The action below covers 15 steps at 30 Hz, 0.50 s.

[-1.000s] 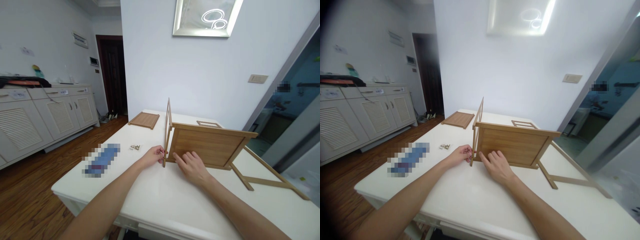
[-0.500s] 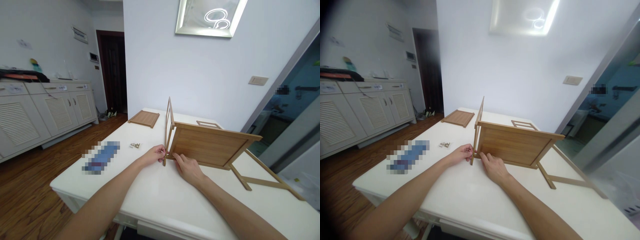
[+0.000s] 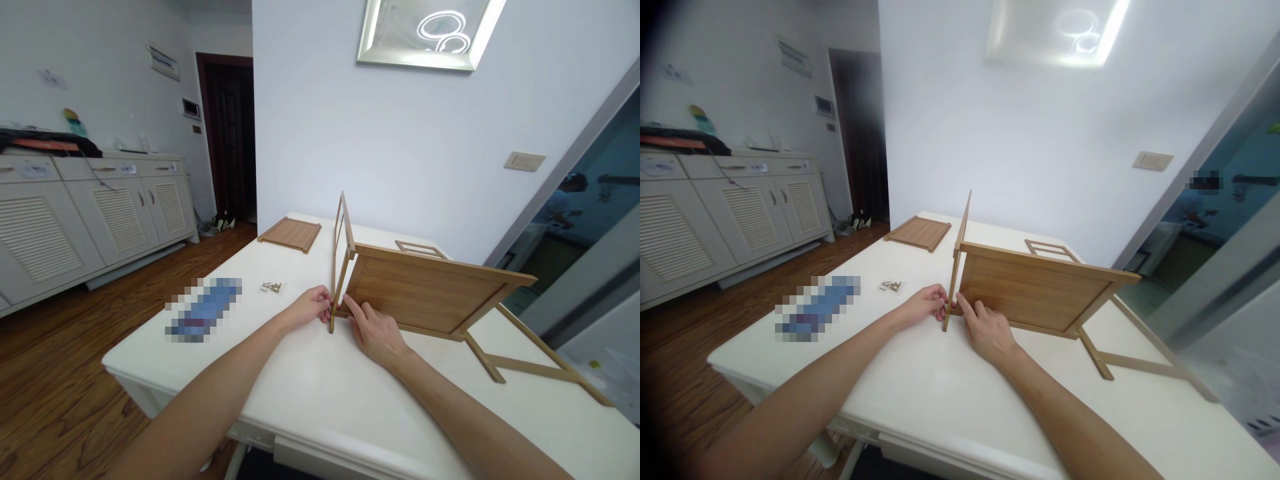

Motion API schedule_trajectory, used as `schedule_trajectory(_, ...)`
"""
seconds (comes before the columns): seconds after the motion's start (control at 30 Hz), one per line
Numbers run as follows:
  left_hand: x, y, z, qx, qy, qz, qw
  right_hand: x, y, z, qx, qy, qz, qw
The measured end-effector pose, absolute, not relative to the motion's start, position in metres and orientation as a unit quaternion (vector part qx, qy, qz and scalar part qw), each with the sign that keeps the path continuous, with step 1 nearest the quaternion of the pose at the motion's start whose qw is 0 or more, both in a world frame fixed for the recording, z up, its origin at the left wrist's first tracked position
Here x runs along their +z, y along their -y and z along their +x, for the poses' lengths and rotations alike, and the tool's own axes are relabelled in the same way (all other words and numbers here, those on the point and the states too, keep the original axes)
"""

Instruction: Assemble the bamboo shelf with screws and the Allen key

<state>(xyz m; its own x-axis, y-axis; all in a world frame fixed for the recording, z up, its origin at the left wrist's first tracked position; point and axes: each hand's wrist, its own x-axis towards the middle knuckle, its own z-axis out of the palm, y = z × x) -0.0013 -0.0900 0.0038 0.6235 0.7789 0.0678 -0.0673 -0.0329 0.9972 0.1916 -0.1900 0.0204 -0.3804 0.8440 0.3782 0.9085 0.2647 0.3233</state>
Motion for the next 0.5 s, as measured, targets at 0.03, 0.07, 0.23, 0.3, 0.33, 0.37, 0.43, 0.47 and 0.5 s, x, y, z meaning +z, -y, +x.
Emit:
schedule_trajectory(0.03,0.0035,0.0899,-0.0014,0.333,-0.283,0.637,0.635,0.0203,0.1901,0.1916,-0.247,0.793,-0.553,0.063)
schedule_trajectory(0.07,0.0034,0.0900,-0.0014,0.333,-0.285,0.639,0.632,0.0204,0.1903,0.1916,-0.246,0.794,-0.552,0.060)
schedule_trajectory(0.23,0.0030,0.0910,-0.0013,0.330,-0.275,0.666,0.610,0.0218,0.1916,0.1905,-0.248,0.792,-0.554,0.059)
schedule_trajectory(0.3,0.0024,0.0916,-0.0010,0.325,-0.267,0.676,0.605,0.0213,0.1918,0.1905,-0.249,0.788,-0.559,0.071)
schedule_trajectory(0.33,0.0018,0.0917,-0.0009,0.324,-0.263,0.679,0.604,0.0207,0.1917,0.1907,-0.249,0.786,-0.561,0.078)
schedule_trajectory(0.37,0.0011,0.0919,-0.0007,0.324,-0.260,0.683,0.601,0.0201,0.1917,0.1912,-0.248,0.785,-0.562,0.085)
schedule_trajectory(0.43,-0.0004,0.0919,-0.0005,0.324,-0.255,0.692,0.593,0.0189,0.1918,0.1925,-0.247,0.784,-0.562,0.091)
schedule_trajectory(0.47,-0.0011,0.0918,-0.0004,0.323,-0.253,0.698,0.587,0.0184,0.1919,0.1933,-0.246,0.786,-0.561,0.087)
schedule_trajectory(0.5,-0.0016,0.0917,-0.0003,0.322,-0.252,0.704,0.581,0.0181,0.1922,0.1941,-0.245,0.789,-0.558,0.078)
